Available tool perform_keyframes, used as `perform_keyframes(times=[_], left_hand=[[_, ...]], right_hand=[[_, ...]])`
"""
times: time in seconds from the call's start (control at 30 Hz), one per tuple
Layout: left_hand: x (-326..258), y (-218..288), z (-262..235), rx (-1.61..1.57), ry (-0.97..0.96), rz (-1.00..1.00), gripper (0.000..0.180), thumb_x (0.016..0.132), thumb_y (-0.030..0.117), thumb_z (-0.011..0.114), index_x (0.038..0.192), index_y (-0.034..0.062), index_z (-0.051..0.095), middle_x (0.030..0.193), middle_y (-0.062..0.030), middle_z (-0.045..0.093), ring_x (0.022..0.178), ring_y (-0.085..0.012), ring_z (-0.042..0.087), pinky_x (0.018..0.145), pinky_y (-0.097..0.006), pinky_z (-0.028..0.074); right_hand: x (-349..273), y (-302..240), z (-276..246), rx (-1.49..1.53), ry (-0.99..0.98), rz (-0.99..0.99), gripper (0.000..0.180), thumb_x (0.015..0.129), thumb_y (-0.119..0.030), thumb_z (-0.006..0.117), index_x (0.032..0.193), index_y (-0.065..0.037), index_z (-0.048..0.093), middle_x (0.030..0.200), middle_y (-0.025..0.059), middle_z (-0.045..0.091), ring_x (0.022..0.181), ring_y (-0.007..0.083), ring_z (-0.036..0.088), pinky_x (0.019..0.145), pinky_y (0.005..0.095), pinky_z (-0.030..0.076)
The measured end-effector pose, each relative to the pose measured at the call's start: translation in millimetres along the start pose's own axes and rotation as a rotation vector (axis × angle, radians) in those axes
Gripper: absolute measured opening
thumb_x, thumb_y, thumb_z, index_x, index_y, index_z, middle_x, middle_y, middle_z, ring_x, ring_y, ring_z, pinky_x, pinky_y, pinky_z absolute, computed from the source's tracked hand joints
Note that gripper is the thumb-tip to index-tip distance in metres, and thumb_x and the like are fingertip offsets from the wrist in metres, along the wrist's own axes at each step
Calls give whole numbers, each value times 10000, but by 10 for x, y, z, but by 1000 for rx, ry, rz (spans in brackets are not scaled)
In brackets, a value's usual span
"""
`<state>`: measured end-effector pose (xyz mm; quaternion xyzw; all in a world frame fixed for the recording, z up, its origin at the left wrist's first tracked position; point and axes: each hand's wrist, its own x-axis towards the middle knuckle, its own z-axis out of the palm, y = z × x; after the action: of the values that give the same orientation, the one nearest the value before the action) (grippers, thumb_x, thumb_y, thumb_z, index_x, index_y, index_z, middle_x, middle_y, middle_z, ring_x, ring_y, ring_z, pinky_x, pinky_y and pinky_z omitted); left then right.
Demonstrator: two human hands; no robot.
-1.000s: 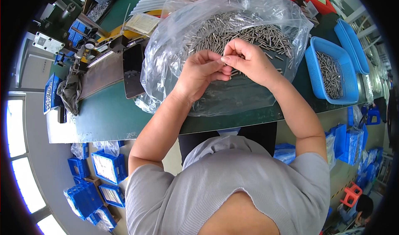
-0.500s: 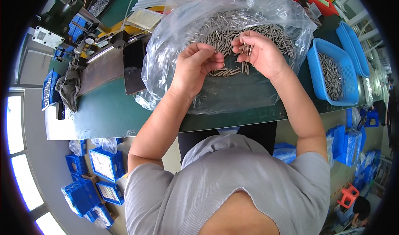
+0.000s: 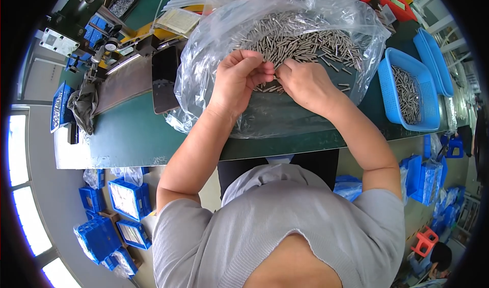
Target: Sorting small metal pins from a large bag into a plastic storage container.
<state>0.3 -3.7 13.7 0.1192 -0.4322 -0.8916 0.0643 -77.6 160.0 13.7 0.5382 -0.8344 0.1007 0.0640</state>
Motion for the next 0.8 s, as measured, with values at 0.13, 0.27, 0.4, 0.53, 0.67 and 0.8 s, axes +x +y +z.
perform_keyframes(times=[0.13,0.27,0.4,0.53,0.67,0.8], left_hand=[[16,-13,5,50,-38,-33,79,866,55,547,888,-20,534,785,-148,632,686,-209,636,653,-310,549],[12,-35,-30,155,-121,-108,95,893,78,529,917,-12,543,813,-132,634,716,-189,633,669,-287,539],[7,-41,9,204,-161,-140,101,899,84,532,920,-14,543,813,-125,633,716,-183,633,670,-280,538],[9,-55,6,195,-173,-137,109,899,89,540,924,-17,542,805,-122,632,710,-181,632,669,-281,539],[9,-68,19,220,-160,-133,111,896,86,546,927,-21,542,800,-122,632,699,-181,631,662,-281,540],[4,-71,24,244,-176,-125,112,893,84,550,926,-23,543,804,-125,633,702,-182,633,664,-283,542]], right_hand=[[-22,260,47,411,136,10,119,793,-97,607,851,-10,551,767,107,592,649,224,599,569,324,461],[-14,278,-163,1017,-50,259,90,855,-85,574,881,0,558,746,-4,554,683,59,493,598,228,422],[-23,267,-209,1123,-66,279,64,843,-54,573,880,-2,570,759,-16,565,698,43,501,634,205,422],[-24,287,-208,1077,-78,253,56,828,-39,581,875,-8,585,758,-26,560,696,37,493,637,198,418],[-30,284,-215,1076,-65,258,50,822,-38,587,862,-8,592,752,-29,558,695,36,491,637,198,417],[-37,260,-227,1041,6,232,53,823,-41,590,863,-6,592,743,-29,560,696,38,494,638,201,422]])
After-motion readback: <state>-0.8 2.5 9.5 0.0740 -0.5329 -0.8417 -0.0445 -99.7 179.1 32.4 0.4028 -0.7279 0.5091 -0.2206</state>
